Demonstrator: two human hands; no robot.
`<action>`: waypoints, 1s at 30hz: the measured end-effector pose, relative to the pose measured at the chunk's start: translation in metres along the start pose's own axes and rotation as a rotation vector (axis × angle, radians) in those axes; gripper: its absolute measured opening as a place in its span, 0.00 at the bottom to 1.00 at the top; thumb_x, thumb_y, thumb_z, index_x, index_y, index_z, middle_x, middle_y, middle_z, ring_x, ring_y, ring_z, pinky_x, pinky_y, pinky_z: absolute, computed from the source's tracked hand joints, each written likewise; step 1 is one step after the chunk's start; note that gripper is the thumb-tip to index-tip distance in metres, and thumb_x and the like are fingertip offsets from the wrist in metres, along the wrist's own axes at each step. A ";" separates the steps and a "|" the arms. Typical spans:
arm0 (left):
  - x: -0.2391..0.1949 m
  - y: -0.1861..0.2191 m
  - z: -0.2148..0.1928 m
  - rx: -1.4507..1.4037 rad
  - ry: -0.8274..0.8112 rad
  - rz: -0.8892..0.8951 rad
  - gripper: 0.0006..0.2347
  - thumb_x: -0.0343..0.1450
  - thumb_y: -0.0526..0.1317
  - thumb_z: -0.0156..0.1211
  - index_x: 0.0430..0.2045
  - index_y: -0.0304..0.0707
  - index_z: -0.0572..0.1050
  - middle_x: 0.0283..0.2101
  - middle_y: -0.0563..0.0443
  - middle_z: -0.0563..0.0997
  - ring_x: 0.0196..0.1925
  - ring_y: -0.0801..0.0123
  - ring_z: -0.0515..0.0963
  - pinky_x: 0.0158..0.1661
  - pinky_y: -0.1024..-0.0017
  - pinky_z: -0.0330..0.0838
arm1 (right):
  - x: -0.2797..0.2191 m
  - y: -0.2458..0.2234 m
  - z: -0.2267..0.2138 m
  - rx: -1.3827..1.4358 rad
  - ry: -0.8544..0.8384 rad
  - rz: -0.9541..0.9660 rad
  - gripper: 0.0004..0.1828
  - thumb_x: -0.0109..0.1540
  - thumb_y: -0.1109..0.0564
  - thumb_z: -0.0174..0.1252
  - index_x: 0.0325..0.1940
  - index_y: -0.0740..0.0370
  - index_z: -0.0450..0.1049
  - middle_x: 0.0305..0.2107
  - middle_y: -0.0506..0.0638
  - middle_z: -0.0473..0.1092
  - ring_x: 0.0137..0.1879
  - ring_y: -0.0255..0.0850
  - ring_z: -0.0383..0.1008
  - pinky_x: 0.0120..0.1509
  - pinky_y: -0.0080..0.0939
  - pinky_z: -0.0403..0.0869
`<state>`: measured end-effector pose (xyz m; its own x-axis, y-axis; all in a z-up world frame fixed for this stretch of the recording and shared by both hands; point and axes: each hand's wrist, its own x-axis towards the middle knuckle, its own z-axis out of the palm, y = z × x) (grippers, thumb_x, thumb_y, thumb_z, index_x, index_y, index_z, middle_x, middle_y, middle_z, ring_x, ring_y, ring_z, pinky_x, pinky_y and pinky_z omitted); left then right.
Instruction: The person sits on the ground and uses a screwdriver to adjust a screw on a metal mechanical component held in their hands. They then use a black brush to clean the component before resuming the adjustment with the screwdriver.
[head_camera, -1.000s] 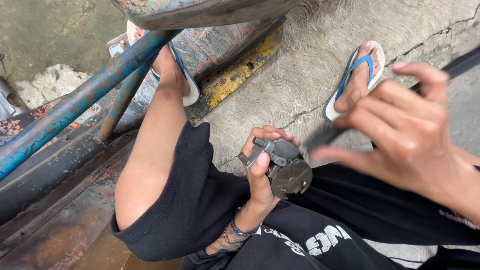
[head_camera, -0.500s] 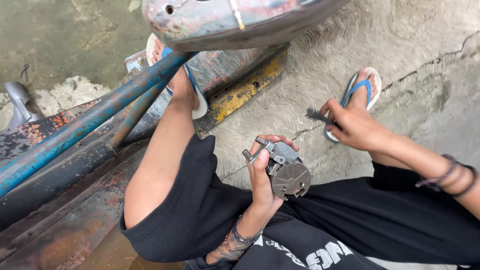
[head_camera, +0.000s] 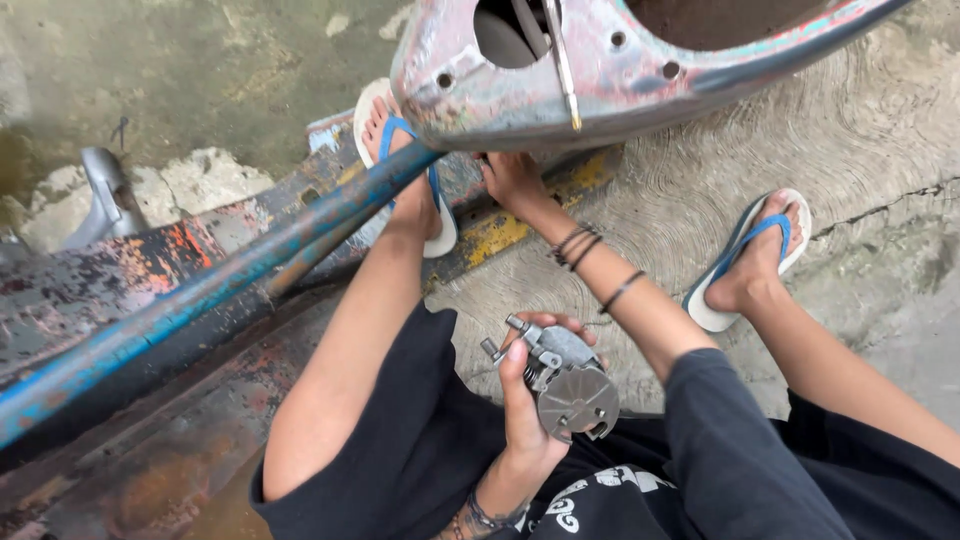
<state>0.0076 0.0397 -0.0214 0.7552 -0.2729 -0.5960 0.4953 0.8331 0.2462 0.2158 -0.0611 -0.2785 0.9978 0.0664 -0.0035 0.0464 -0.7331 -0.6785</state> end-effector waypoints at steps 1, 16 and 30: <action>0.001 0.002 -0.002 0.007 -0.007 -0.001 0.15 0.72 0.50 0.57 0.42 0.39 0.71 0.44 0.40 0.76 0.46 0.55 0.78 0.42 0.57 0.78 | 0.007 -0.005 0.002 0.001 0.010 0.000 0.05 0.65 0.66 0.57 0.45 0.62 0.70 0.37 0.57 0.69 0.41 0.55 0.71 0.36 0.51 0.71; 0.001 -0.002 0.005 0.040 -0.011 0.024 0.15 0.72 0.52 0.54 0.42 0.42 0.69 0.45 0.45 0.73 0.46 0.57 0.76 0.42 0.57 0.78 | 0.010 -0.049 -0.022 -0.408 0.026 -0.385 0.31 0.56 0.76 0.56 0.64 0.66 0.65 0.50 0.65 0.73 0.53 0.62 0.75 0.44 0.54 0.78; -0.021 -0.002 0.015 0.020 -0.200 0.081 0.15 0.70 0.50 0.56 0.37 0.37 0.69 0.40 0.42 0.73 0.41 0.53 0.75 0.37 0.56 0.78 | -0.070 -0.220 -0.337 0.051 0.314 -0.362 0.11 0.70 0.58 0.61 0.36 0.67 0.76 0.25 0.51 0.73 0.28 0.37 0.70 0.35 0.37 0.68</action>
<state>-0.0029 0.0371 0.0023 0.8618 -0.2973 -0.4110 0.4367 0.8471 0.3029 0.1519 -0.1327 0.1188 0.8845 0.0976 0.4563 0.3986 -0.6662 -0.6303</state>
